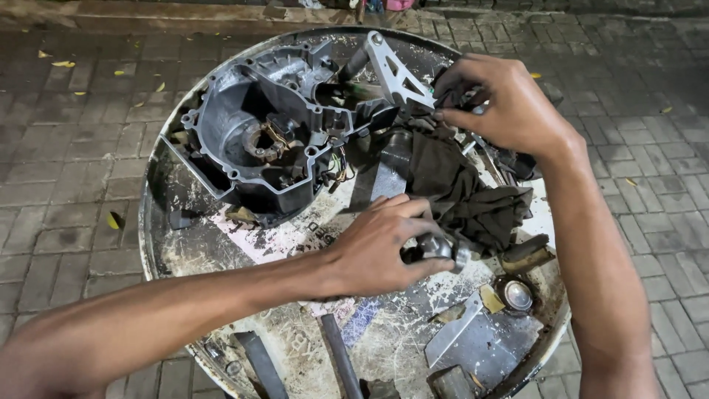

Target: The person wipes a metallic mechanical component with a dark cloth on a round metal work surface. They rotate the part to clean different sides and then place it down before picking up another cylindrical component to wipe as well.

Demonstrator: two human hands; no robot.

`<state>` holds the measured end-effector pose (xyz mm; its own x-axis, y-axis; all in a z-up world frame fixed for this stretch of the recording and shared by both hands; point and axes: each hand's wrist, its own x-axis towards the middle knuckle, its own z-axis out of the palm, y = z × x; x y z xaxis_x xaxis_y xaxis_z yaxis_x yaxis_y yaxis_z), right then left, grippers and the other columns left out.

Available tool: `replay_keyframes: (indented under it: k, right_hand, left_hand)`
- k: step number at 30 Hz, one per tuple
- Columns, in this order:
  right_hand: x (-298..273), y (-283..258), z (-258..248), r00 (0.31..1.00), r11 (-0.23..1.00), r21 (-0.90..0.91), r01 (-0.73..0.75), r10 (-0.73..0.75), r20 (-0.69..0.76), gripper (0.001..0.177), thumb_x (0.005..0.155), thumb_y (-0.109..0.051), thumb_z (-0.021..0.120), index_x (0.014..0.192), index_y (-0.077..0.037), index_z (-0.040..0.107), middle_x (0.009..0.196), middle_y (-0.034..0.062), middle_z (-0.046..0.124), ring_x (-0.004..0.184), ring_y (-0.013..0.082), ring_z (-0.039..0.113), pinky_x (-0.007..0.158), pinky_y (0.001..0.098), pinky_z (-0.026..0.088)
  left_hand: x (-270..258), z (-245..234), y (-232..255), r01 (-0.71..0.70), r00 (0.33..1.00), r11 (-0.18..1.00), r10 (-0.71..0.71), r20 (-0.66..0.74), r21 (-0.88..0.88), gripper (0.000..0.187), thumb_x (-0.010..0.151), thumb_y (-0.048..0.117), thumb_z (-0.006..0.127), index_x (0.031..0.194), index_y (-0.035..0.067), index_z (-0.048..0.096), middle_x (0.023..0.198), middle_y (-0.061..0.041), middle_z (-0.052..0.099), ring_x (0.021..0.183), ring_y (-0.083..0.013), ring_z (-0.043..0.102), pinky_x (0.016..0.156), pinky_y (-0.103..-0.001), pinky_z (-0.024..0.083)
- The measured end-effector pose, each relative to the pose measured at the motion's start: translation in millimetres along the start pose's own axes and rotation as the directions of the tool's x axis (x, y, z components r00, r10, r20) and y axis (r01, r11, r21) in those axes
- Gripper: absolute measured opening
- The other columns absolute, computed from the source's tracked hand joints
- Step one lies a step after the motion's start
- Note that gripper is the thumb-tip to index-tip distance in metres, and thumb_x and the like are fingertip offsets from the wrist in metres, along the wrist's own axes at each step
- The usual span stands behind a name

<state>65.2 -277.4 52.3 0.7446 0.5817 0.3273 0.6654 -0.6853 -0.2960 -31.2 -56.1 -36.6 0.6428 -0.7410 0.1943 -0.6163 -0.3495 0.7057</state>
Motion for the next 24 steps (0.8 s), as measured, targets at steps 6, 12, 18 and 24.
replay_keyframes:
  k: [6, 12, 18, 24]
  right_hand:
    - [1.5, -1.3, 2.1, 1.0, 0.999, -0.03, 0.012, -0.011, 0.014, 0.035, 0.09, -0.011, 0.079, 0.118, 0.004, 0.066, 0.116, 0.0215, 0.068, 0.106, 0.0328, 0.067, 0.087, 0.0438, 0.057]
    - [-4.3, -19.7, -2.9, 0.994, 0.979, 0.184, -0.086, 0.096, -0.048, 0.027, 0.092, 0.003, 0.075, 0.117, 0.005, 0.064, 0.116, 0.0203, 0.067, 0.097, 0.0268, 0.07, 0.082, 0.0342, 0.064]
    - [-46.3, -60.0, -6.5, 0.983, 0.92, 0.385, -0.067, 0.126, -0.131, 0.021, 0.09, -0.002, 0.077, 0.104, 0.004, 0.062, 0.095, 0.0148, 0.071, 0.076, 0.0184, 0.075, 0.067, 0.0209, 0.065]
    - [-120.3, -77.9, 24.4, 0.981, 0.797, 0.59, -0.129, 0.19, -0.043, 0.02, 0.085, -0.01, 0.077, 0.098, -0.002, 0.065, 0.087, 0.0102, 0.076, 0.062, 0.0115, 0.081, 0.053, 0.0123, 0.073]
  left_hand:
    - [1.5, -1.6, -2.4, 0.005, 1.0, 0.995, -0.004, -0.008, 0.099, 0.053, 0.086, 0.057, 0.056, 0.112, 0.014, 0.074, 0.147, -0.022, 0.054, 0.139, -0.0364, 0.05, 0.112, -0.068, 0.026]
    - [0.5, 1.2, -8.8, -0.006, 1.0, 0.993, 0.004, 0.015, 0.116, 0.054, 0.089, 0.051, 0.059, 0.127, 0.013, 0.066, 0.115, -0.008, 0.068, 0.109, -0.0218, 0.063, 0.103, -0.051, 0.042]
    - [-1.0, -11.0, 1.4, 0.121, 0.979, 0.991, -0.129, 0.159, 0.055, 0.056, 0.09, 0.055, 0.059, 0.13, 0.016, 0.066, 0.098, -0.009, 0.051, 0.086, -0.0228, 0.04, 0.073, -0.044, 0.029]
    - [1.8, -4.6, -4.1, 0.008, 0.983, 0.991, -0.032, 0.181, 0.135, 0.075, 0.086, 0.066, 0.056, 0.13, 0.006, 0.051, 0.121, -0.021, 0.061, 0.129, -0.0323, 0.056, 0.12, -0.06, 0.023]
